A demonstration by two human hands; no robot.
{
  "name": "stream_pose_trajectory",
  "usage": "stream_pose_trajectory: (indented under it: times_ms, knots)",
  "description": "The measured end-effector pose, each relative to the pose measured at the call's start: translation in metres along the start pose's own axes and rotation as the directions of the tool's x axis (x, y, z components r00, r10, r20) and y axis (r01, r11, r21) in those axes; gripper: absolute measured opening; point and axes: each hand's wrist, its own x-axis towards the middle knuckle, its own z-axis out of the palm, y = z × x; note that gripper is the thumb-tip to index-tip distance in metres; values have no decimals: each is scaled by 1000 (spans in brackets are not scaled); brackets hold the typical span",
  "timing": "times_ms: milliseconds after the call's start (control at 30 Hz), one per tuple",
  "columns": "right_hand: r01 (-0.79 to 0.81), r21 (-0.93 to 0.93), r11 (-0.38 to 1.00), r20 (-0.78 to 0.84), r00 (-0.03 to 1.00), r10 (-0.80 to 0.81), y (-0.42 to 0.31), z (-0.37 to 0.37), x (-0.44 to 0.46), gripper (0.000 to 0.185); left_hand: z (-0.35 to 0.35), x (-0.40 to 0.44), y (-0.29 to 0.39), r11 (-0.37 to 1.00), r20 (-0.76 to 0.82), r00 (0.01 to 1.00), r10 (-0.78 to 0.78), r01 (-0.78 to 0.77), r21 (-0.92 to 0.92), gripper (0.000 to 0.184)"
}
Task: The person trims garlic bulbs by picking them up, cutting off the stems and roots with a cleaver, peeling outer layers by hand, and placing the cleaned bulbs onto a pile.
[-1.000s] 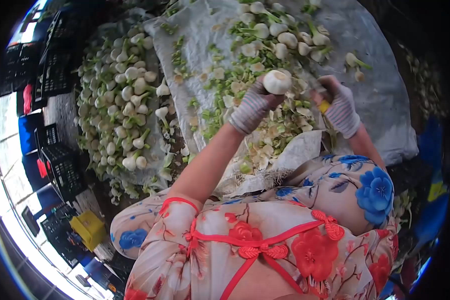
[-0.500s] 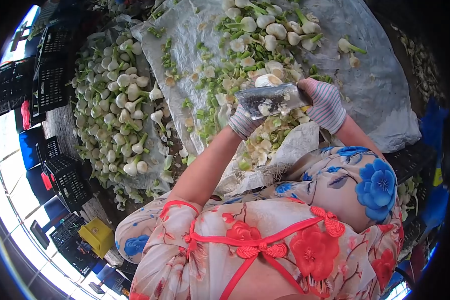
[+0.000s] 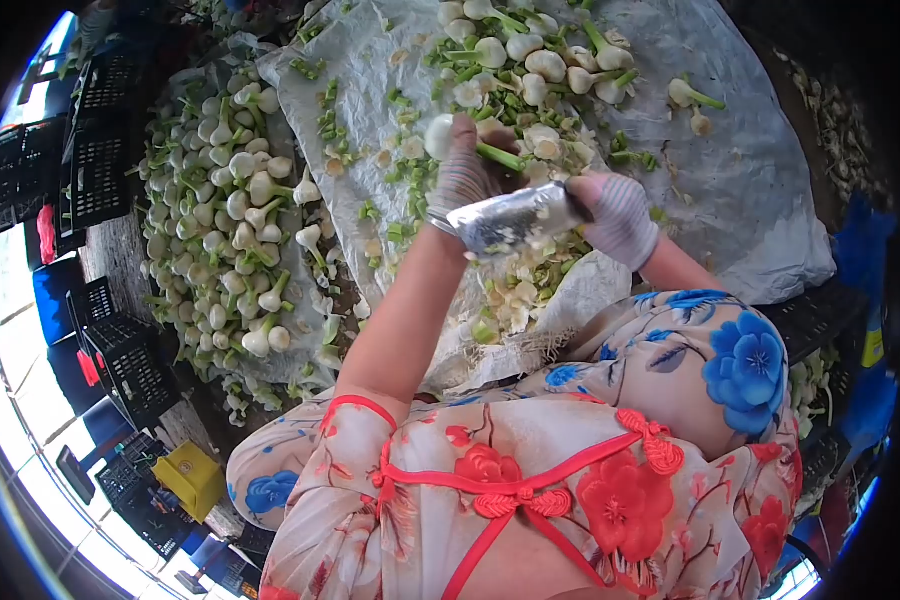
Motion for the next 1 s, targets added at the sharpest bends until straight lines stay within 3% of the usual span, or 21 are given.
stream_pose_trajectory:
  times_ms: [67,100,167,233,267,300,333,367,400,433,467,533,567,633,667,733,767,833,867,933,1000]
  knots:
    - [79,-104,991,-45,995,-84,10,5,8,44,-11,12,-11,996,29,998,-52,54,-64,48]
    - [77,-98,992,-47,996,-82,9,4,11,44,-20,16,-17,984,159,984,-85,109,-144,48]
    - [72,-119,990,-18,997,-75,6,-3,17,41,-2,-2,-29,990,92,988,124,-117,-73,41]
    - [83,-149,985,-20,996,-87,16,-1,15,41,5,-11,-29,984,6,987,158,-156,-89,35]
    - [22,-171,985,-31,999,-28,23,-1,13,38,10,-11,-30,976,-72,980,187,-193,-97,30]
    - [-41,-198,979,-48,998,32,32,-2,10,36,3,-3,-27,948,-30,999,-39,27,-316,23]
    - [-345,-205,916,-17,937,349,50,-2,2,24,12,-20,-18,997,-298,954,-42,22,-69,24]
    - [-514,-225,828,-145,858,493,74,-10,-8,21,5,-36,-5,992,37,999,-26,30,-121,26]
    - [-666,-211,716,-274,743,611,98,-23,-17,19,12,-59,21,963,244,938,246,-265,48,31]
    - [-693,-227,684,-414,705,576,116,-45,-20,23,-23,-49,63,945,397,859,323,-317,-82,37]
    - [-724,-234,649,-526,655,542,127,-65,-27,26,-38,-60,101,808,384,726,571,-580,-105,41]
    - [-783,-249,570,-609,584,536,158,-97,-22,33,-26,-78,141,596,-129,645,754,-753,-278,45]
    - [-781,-241,576,-617,581,530,193,-103,-18,33,-31,-72,141,590,-119,637,761,-757,-279,45]
    - [-719,-485,499,-557,693,457,260,-102,-19,34,-61,-46,131,825,22,850,526,-504,-257,43]
    - [-719,-481,501,-559,692,456,274,-96,-16,34,-66,-31,115,886,111,897,427,-391,-251,38]
    - [-880,-366,304,-400,444,802,290,-92,-12,31,-50,-6,69,969,297,937,184,-122,-216,29]
    - [-879,-368,303,-399,444,802,286,-94,-12,31,-40,0,45,983,386,921,45,28,-182,26]
    - [-925,235,299,-261,237,936,257,-89,-17,27,-20,3,2,987,208,969,-131,108,119,25]
    - [-753,527,393,-275,287,918,235,-77,-20,22,-13,4,-17,968,200,958,-204,167,186,26]
    - [-553,559,618,-401,472,785,175,-47,-21,22,1,11,-47,943,215,927,-308,268,195,27]
    - [-489,538,687,-362,602,712,75,-27,-14,21,8,16,-62,944,226,918,-325,304,124,27]
